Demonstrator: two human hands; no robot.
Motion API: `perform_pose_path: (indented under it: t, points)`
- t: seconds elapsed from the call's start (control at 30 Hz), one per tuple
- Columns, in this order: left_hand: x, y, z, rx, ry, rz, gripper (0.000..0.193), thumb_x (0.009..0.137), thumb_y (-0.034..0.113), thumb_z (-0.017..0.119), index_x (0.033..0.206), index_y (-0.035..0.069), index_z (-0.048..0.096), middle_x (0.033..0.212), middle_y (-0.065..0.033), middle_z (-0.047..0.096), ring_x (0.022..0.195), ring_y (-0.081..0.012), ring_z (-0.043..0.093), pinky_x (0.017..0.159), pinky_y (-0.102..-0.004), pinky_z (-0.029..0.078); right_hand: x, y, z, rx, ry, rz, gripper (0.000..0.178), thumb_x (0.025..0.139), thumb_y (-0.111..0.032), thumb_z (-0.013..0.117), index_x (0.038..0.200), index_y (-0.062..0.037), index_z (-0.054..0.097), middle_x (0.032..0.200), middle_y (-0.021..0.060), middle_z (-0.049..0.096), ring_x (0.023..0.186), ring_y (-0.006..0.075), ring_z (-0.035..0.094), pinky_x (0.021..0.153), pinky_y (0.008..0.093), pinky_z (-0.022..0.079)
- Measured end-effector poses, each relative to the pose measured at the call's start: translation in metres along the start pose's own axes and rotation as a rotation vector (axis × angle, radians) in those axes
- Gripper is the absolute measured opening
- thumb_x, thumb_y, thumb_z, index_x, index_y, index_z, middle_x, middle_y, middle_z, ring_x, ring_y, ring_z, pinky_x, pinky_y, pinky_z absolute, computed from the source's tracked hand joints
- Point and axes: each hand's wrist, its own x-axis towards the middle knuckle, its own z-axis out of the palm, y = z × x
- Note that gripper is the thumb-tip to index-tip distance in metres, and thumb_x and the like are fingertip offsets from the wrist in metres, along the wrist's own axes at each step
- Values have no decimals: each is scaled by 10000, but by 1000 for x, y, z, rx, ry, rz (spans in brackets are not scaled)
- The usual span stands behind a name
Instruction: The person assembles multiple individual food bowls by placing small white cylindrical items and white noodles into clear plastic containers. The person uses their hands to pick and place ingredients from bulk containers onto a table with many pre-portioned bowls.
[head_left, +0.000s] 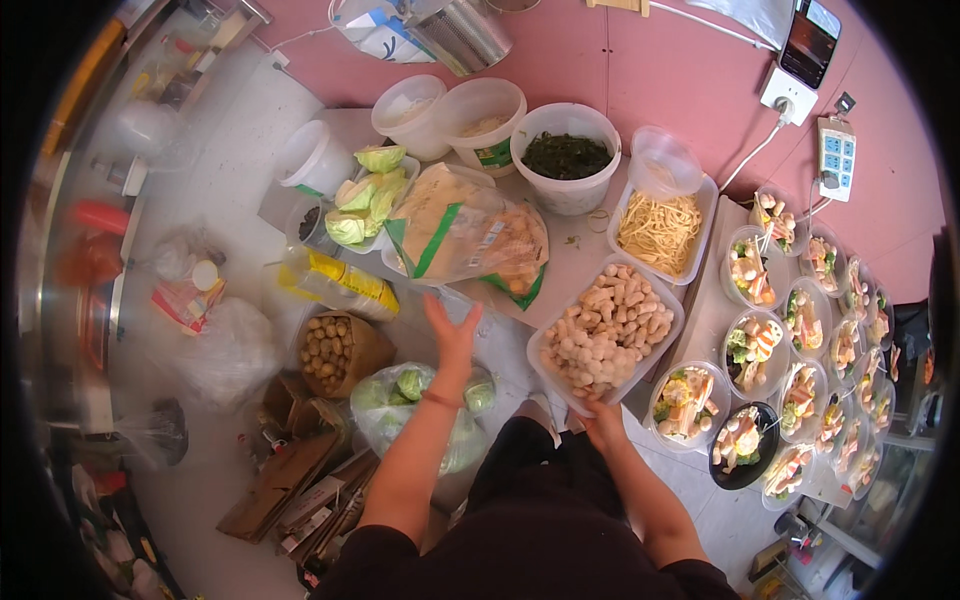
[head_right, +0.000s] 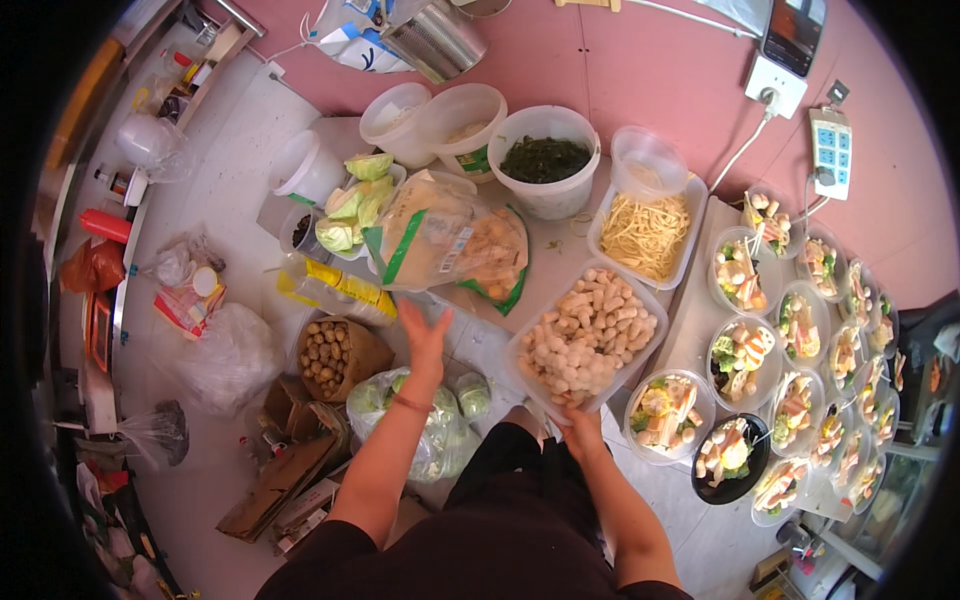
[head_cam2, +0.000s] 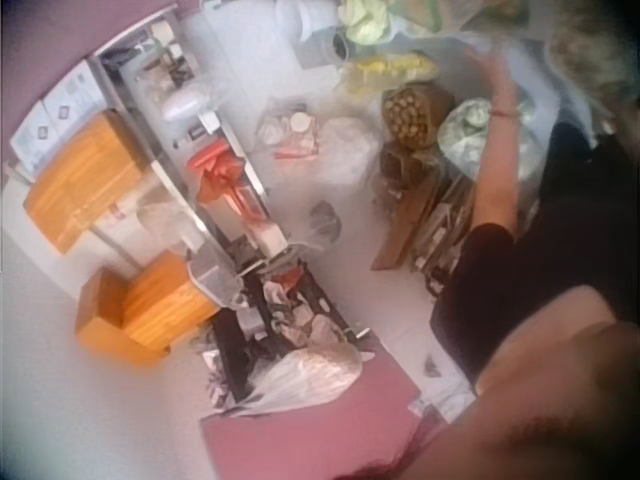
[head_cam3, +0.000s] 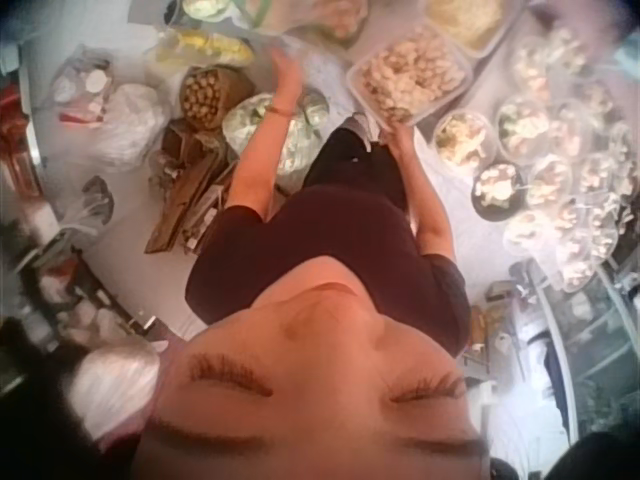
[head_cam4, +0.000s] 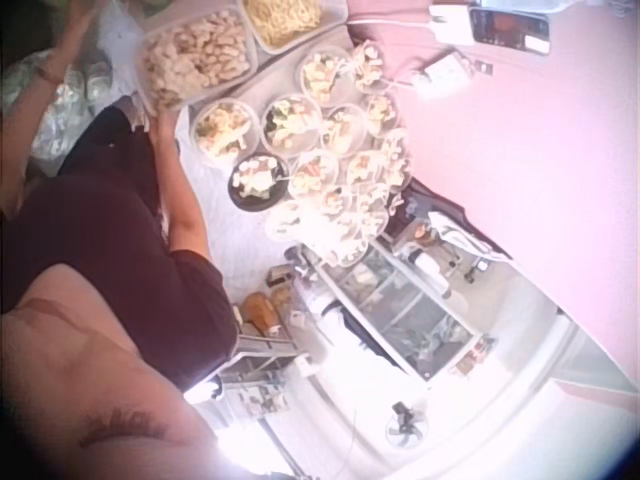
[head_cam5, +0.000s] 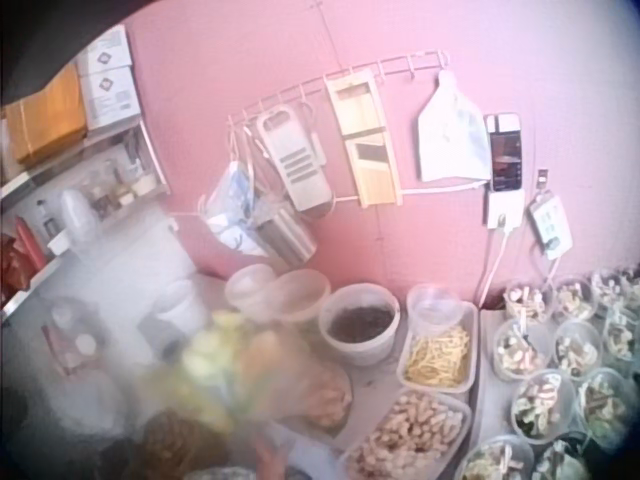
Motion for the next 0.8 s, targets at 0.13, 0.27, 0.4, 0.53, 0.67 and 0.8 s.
perform_pose_path:
  t: [0.13,0.27,0.4,0.53,0.67,0.8]
  points:
    - [28,44,14,-95,-205,171,903,768,99,802,1449,2,217,1477,-168,329,1375,-275,308,1123,-374,266,0,3,1,63,-4,-79,594,836,109,476,1395,-31,334,1317,131,494,1178,321,554,974,456,513]
    - [39,34,22,-208,-256,-23,830,769,76,798,1425,13,294,1408,-122,411,1296,-237,390,1094,-349,302,1,6,1,4,46,-71,617,807,127,462,1398,5,332,1299,150,506,1161,319,565,972,439,515]
    - [72,12,16,-170,-350,-9,792,776,76,798,1414,-1,335,1379,-111,452,1240,-207,444,1055,-329,350,3,14,24,67,134,-136,556,773,116,507,1311,3,422,1180,144,581,1030,286,625,878,415,554]
    - [94,28,36,-196,-381,1,625,840,157,760,1347,-26,445,1273,-108,554,1141,-194,515,999,-322,402,9,24,24,36,176,-158,622,751,119,529,1349,11,394,1211,155,567,1046,296,626,890,387,551]
    - [114,23,51,-62,-506,-93,330,948,227,628,1150,-33,619,1092,-67,644,1014,-145,563,919,-300,438,9,28,35,41,225,-193,656,742,123,525,1370,18,368,1243,168,551,1083,313,620,890,398,554]
    - [98,61,80,-280,-515,-17,274,991,209,555,1087,-27,656,1040,-28,648,961,-100,566,851,-272,463,7,30,46,20,254,-204,693,726,140,504,1389,29,338,1269,171,538,1122,330,605,928,402,547]
